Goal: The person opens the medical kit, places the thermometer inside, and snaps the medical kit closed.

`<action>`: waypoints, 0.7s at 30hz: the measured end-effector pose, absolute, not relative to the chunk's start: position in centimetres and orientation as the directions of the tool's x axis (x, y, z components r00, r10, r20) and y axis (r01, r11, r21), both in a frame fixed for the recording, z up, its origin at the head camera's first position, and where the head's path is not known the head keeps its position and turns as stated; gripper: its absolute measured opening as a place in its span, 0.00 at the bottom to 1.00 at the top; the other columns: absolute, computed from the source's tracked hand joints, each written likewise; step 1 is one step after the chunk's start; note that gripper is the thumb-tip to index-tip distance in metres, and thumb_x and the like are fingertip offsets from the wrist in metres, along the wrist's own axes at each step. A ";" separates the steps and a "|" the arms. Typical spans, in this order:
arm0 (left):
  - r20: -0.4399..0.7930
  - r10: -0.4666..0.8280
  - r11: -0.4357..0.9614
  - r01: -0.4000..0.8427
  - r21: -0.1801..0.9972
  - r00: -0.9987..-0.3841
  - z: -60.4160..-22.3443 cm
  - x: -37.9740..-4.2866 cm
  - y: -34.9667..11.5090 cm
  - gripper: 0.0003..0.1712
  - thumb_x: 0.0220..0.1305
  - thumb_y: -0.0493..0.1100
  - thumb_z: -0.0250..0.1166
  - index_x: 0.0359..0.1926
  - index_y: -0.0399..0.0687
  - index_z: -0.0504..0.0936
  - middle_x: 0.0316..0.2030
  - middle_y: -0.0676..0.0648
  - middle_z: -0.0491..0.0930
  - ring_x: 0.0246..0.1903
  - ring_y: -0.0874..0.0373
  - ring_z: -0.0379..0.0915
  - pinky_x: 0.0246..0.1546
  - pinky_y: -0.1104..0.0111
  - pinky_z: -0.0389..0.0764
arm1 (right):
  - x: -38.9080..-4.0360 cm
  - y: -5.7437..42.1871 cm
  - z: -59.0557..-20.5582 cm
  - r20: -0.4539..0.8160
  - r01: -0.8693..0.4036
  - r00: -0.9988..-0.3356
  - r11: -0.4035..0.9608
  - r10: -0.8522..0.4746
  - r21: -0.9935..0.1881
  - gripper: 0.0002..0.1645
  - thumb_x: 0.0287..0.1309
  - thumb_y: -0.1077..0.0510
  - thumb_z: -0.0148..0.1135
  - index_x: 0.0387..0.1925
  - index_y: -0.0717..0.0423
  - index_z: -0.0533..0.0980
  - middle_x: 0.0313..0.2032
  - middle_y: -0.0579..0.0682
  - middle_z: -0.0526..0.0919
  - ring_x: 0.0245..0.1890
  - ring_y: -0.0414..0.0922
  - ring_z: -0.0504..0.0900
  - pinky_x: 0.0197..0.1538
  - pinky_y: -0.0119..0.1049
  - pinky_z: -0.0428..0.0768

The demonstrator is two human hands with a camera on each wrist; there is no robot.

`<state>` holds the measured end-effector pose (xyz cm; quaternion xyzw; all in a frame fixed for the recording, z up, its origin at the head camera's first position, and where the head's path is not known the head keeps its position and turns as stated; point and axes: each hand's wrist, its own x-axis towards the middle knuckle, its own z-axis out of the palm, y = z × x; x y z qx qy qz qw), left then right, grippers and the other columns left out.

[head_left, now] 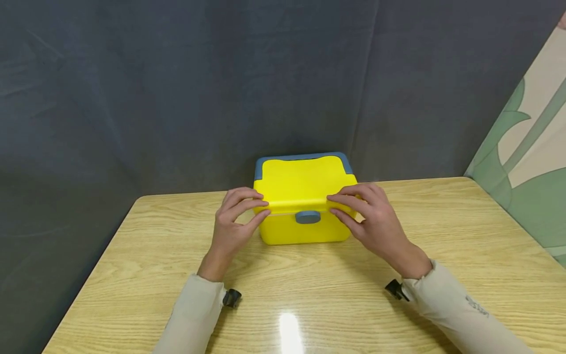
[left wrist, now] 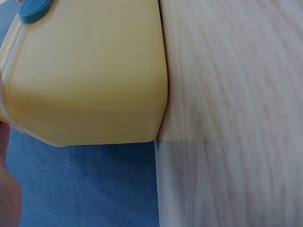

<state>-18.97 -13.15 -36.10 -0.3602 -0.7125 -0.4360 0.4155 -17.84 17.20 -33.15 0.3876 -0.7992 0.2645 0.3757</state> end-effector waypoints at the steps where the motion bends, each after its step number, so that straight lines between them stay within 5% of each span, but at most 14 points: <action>1: 0.906 0.150 0.359 0.876 0.323 -0.396 -36.1 -19.0 -13.2 0.18 0.39 0.26 0.79 0.36 0.39 0.89 0.41 0.40 0.84 0.47 0.46 0.74 0.58 0.71 0.75 | -17.9 17.3 -33.2 0.804 -0.816 -0.421 0.562 -0.421 -0.133 0.16 0.56 0.55 0.74 0.46 0.55 0.85 0.41 0.54 0.84 0.44 0.52 0.75 0.49 0.41 0.71; 5: 0.908 0.147 0.347 0.880 0.324 -0.393 -36.2 -19.0 -13.4 0.19 0.40 0.26 0.79 0.37 0.38 0.89 0.42 0.39 0.84 0.47 0.46 0.74 0.58 0.71 0.76 | -18.2 17.9 -33.1 0.799 -0.809 -0.432 0.572 -0.418 -0.137 0.26 0.39 0.66 0.80 0.46 0.54 0.85 0.41 0.54 0.84 0.43 0.52 0.75 0.47 0.40 0.71; 15: 0.878 0.115 0.388 0.834 0.392 -0.465 -36.6 -19.0 -14.2 0.24 0.41 0.26 0.79 0.43 0.39 0.87 0.44 0.40 0.83 0.47 0.48 0.76 0.58 0.77 0.77 | -18.8 19.6 -33.1 0.752 -0.734 -0.525 0.659 -0.398 -0.163 0.29 0.43 0.56 0.80 0.50 0.56 0.82 0.47 0.57 0.81 0.46 0.54 0.74 0.48 0.45 0.73; 21: 0.686 0.153 0.470 0.663 0.583 -0.711 -36.6 -18.4 -15.1 0.36 0.52 0.36 0.77 0.63 0.45 0.76 0.56 0.44 0.77 0.58 0.50 0.72 0.63 0.60 0.77 | -18.9 20.5 -33.1 0.661 -0.634 -0.654 0.744 -0.369 -0.213 0.42 0.47 0.49 0.78 0.62 0.57 0.73 0.55 0.58 0.78 0.54 0.56 0.74 0.55 0.51 0.74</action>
